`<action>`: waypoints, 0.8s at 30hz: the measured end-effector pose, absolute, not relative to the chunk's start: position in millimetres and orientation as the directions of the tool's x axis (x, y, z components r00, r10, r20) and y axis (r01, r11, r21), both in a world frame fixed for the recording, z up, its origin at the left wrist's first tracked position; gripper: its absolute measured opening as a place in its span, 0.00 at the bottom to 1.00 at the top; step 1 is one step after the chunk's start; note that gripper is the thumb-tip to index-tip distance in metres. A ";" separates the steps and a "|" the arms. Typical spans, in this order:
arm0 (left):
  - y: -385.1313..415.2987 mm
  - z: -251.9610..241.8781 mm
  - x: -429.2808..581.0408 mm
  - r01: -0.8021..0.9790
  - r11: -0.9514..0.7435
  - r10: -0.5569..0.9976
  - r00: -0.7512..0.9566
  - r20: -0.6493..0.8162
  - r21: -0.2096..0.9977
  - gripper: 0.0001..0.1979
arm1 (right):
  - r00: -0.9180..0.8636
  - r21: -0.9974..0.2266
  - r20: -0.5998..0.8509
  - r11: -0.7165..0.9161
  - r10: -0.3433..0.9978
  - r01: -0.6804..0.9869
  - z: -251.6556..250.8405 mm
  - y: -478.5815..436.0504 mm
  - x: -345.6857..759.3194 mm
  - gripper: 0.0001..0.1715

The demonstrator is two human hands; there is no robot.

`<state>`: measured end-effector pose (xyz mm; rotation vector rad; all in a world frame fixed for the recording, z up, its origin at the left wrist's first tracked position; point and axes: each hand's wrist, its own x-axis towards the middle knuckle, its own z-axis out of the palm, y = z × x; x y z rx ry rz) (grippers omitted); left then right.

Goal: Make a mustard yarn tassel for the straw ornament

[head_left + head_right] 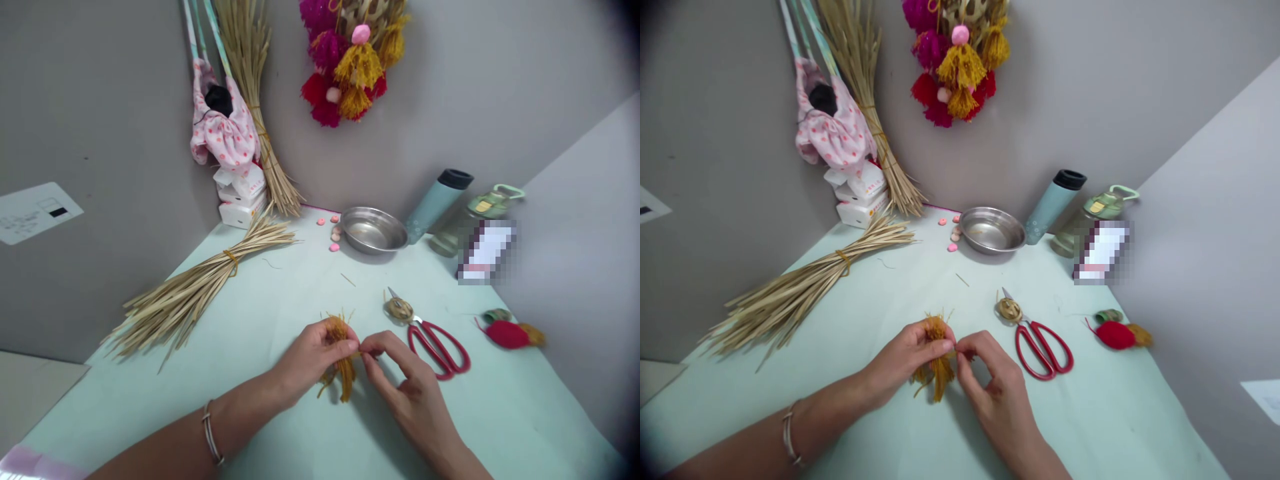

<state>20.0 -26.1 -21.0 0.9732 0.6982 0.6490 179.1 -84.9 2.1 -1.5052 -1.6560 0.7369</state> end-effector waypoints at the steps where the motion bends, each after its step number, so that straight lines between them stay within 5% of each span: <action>1: -26.1 -21.6 19.8 -0.172 0.416 0.751 0.619 -0.231 0.893 0.16 | 0.004 -0.829 0.173 0.144 0.985 0.540 2.5 -85.1 178.6 0.07; 15: -27.2 -22.4 22.1 -0.138 0.409 0.715 0.663 -0.223 0.902 0.16 | 0.068 -0.863 0.155 0.101 0.986 0.494 -1.3 -84.6 184.8 0.06; 20: -25.9 -19.6 21.3 -0.186 0.430 0.750 0.618 -0.235 0.883 0.14 | 0.122 -0.924 0.021 -0.027 0.992 0.381 -4.2 -82.5 186.0 0.12; 24: -23.6 -16.3 19.3 -0.281 0.529 0.746 0.603 -0.281 0.801 0.14 | -0.035 -0.971 -0.146 -0.137 0.989 0.197 -5.2 -80.3 184.2 0.14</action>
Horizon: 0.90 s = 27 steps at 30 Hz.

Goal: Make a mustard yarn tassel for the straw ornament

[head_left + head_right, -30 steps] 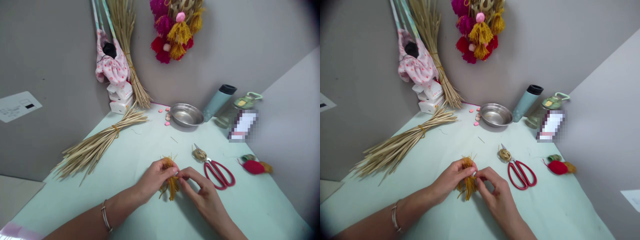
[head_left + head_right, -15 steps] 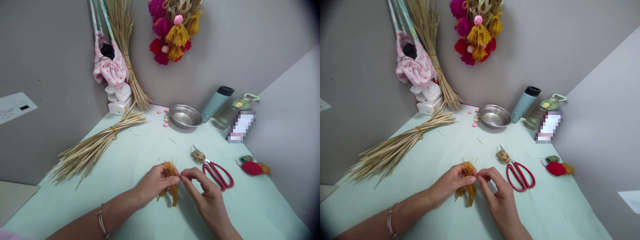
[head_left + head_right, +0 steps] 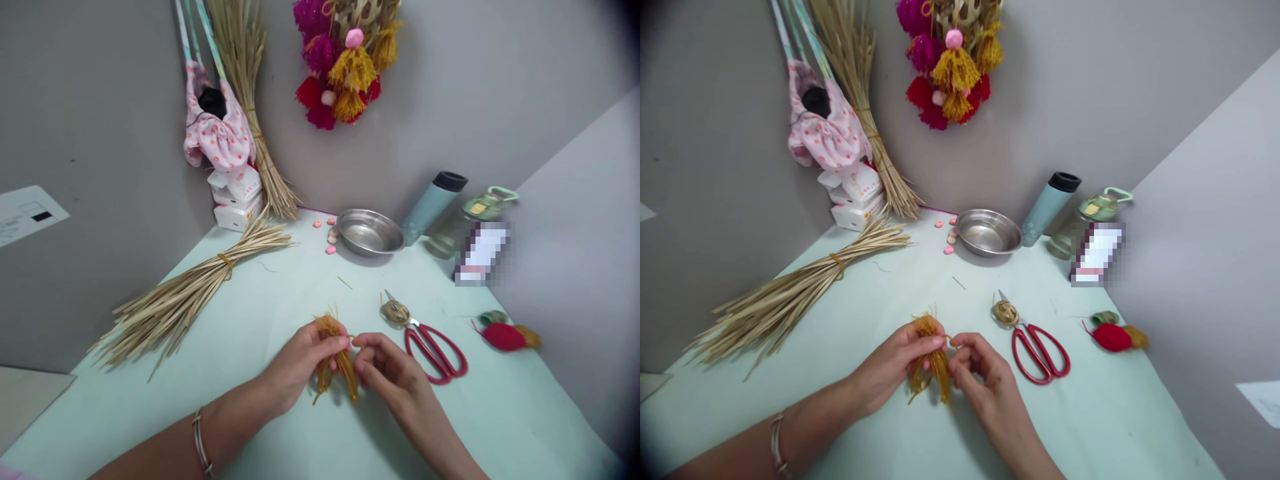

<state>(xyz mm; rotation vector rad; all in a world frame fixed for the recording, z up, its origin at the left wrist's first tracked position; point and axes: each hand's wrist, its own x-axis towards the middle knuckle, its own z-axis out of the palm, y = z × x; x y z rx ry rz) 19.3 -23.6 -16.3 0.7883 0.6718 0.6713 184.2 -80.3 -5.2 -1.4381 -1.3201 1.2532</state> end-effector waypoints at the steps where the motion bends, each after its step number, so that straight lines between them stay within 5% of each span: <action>1: -22.8 -16.0 18.9 -0.309 0.544 0.751 0.595 -0.287 0.780 0.14 | -0.088 -0.971 -0.180 -0.163 0.980 0.173 -5.0 -79.9 183.5 0.13; 4: -20.5 -16.1 18.3 -0.373 0.557 0.775 0.554 -0.303 0.742 0.14 | -0.198 -0.954 -0.264 -0.226 0.944 0.195 -2.7 -78.9 183.6 0.13; 7: -19.5 -15.8 18.2 -0.392 0.553 0.791 0.525 -0.314 0.735 0.14 | -0.125 -0.909 -0.283 -0.225 0.951 0.351 1.4 -77.9 190.1 0.15; 12: -24.2 -13.5 19.4 -0.326 0.552 0.751 0.594 -0.288 0.767 0.12 | 0.258 -0.836 0.046 -0.104 0.965 0.538 5.1 -79.3 203.9 0.19; 15: -30.3 -15.0 21.4 -0.240 0.541 0.699 0.660 -0.274 0.806 0.13 | 0.190 -0.860 0.107 -0.005 0.976 0.511 5.7 -81.6 202.7 0.19; 20: -37.9 -18.8 24.8 -0.168 0.505 0.615 0.758 -0.216 0.847 0.16 | -0.106 -0.882 -0.070 -0.012 0.992 0.471 4.4 -83.9 190.3 0.21; 27: -38.6 -21.0 25.7 -0.151 0.484 0.606 0.769 -0.205 0.862 0.15 | -0.092 -0.890 -0.232 -0.173 0.968 0.423 2.7 -82.9 187.5 0.27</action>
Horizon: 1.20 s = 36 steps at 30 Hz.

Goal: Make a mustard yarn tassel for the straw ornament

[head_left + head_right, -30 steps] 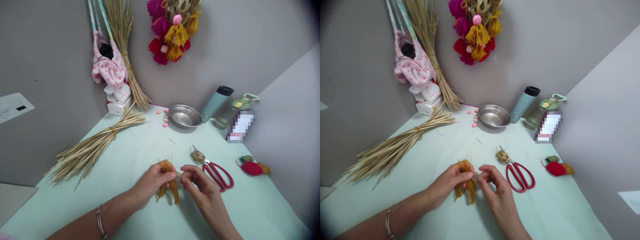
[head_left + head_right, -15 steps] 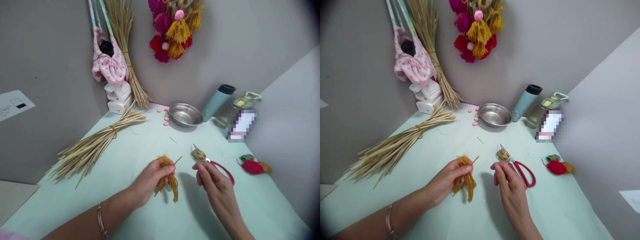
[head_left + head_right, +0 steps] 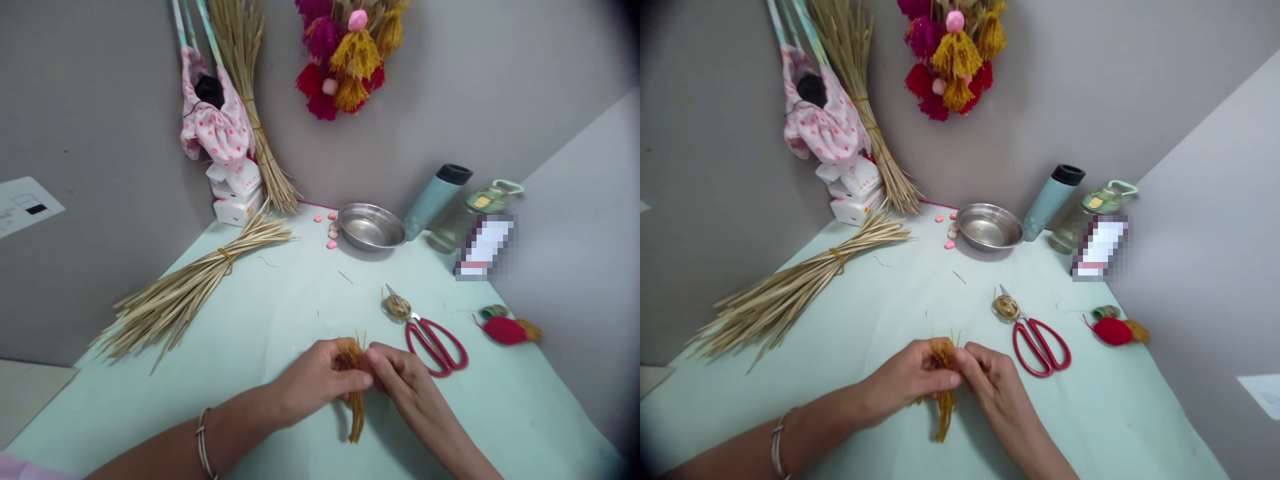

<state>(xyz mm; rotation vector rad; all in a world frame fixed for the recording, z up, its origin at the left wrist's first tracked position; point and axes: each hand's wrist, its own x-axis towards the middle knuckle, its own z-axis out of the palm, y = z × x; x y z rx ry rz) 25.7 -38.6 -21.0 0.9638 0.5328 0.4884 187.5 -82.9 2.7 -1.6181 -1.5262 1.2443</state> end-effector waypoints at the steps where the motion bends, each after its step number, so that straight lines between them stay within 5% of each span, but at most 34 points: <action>1: -38.2 -21.2 25.5 -0.147 0.480 0.615 0.760 -0.212 0.865 0.15 | -0.105 -0.892 -0.238 -0.175 0.966 0.417 2.8 -82.9 187.7 0.27; 10: -35.6 -20.4 24.5 -0.127 0.475 0.678 0.683 -0.271 0.871 0.16 | -0.075 -0.901 -0.201 -0.155 0.977 0.404 5.6 -79.5 187.9 0.26; 28: -31.5 -25.2 25.8 -0.164 0.498 0.698 0.658 -0.282 0.852 0.14 | 0.042 -0.961 -0.257 -0.260 0.966 0.096 4.6 -77.7 193.9 0.12; 36: -31.7 -27.9 25.7 -0.142 0.455 0.701 0.666 -0.256 0.879 0.14 | 0.041 -0.958 -0.187 -0.191 0.982 0.215 5.4 -80.1 192.9 0.15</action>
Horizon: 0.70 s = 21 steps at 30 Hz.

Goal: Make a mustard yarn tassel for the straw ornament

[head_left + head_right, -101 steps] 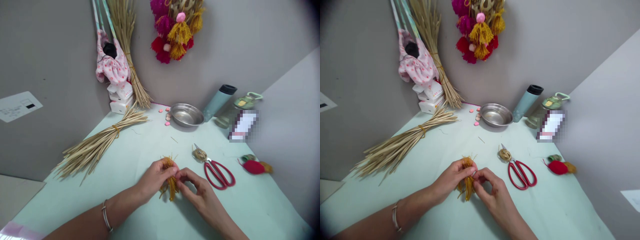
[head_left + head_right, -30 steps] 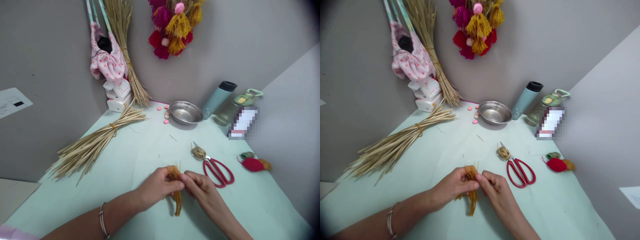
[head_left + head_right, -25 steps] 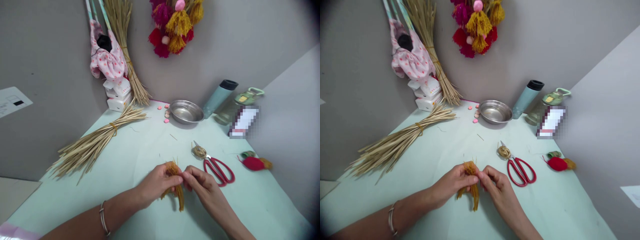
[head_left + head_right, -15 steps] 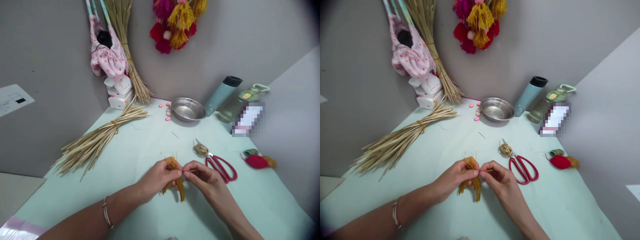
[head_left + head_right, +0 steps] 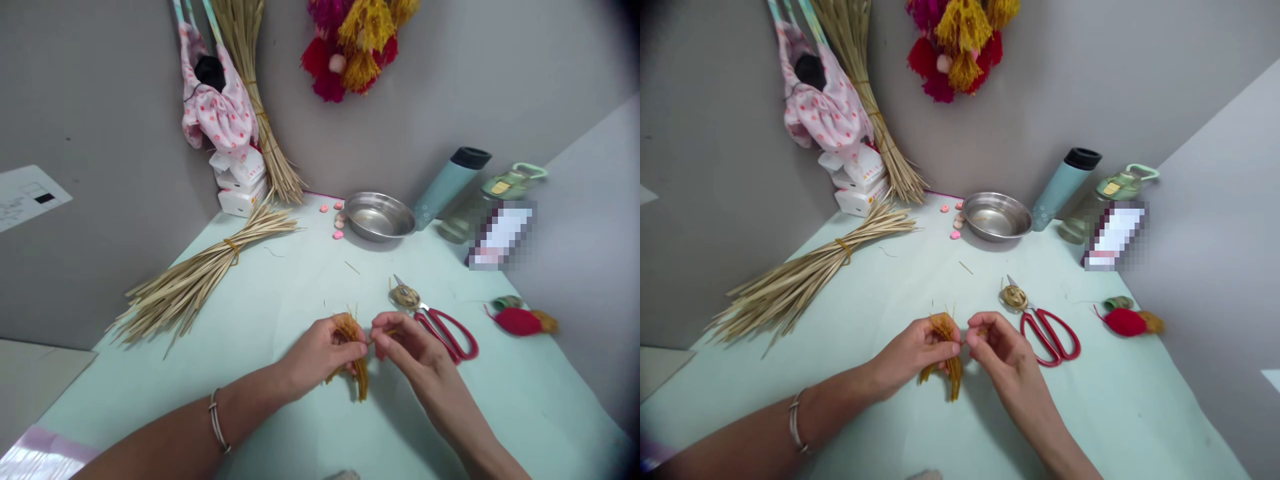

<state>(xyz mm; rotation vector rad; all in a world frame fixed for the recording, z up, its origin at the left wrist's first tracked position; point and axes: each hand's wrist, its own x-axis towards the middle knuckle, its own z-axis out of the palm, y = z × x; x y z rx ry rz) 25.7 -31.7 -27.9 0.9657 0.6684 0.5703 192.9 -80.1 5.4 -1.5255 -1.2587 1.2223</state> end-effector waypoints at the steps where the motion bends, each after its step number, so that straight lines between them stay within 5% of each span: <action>1: -31.9 -28.5 25.8 -0.136 0.453 0.704 0.661 -0.261 0.881 0.13 | 0.043 -0.950 -0.167 -0.172 0.985 0.259 5.1 -80.4 192.7 0.15; 7: -33.1 -30.4 26.4 -0.086 0.428 0.684 0.682 -0.260 0.900 0.12 | -0.142 -0.902 -0.246 -0.173 0.959 0.395 3.5 -80.8 189.5 0.22; 17: -28.8 -20.3 23.8 -0.126 0.474 0.710 0.639 -0.294 0.872 0.09 | -0.166 -0.955 -0.294 -0.283 0.941 0.085 8.2 -76.8 189.3 0.15; 21: -29.1 -25.3 23.6 -0.123 0.463 0.703 0.654 -0.279 0.878 0.09 | -0.132 -0.952 -0.304 -0.295 0.944 0.080 2.2 -76.4 190.4 0.14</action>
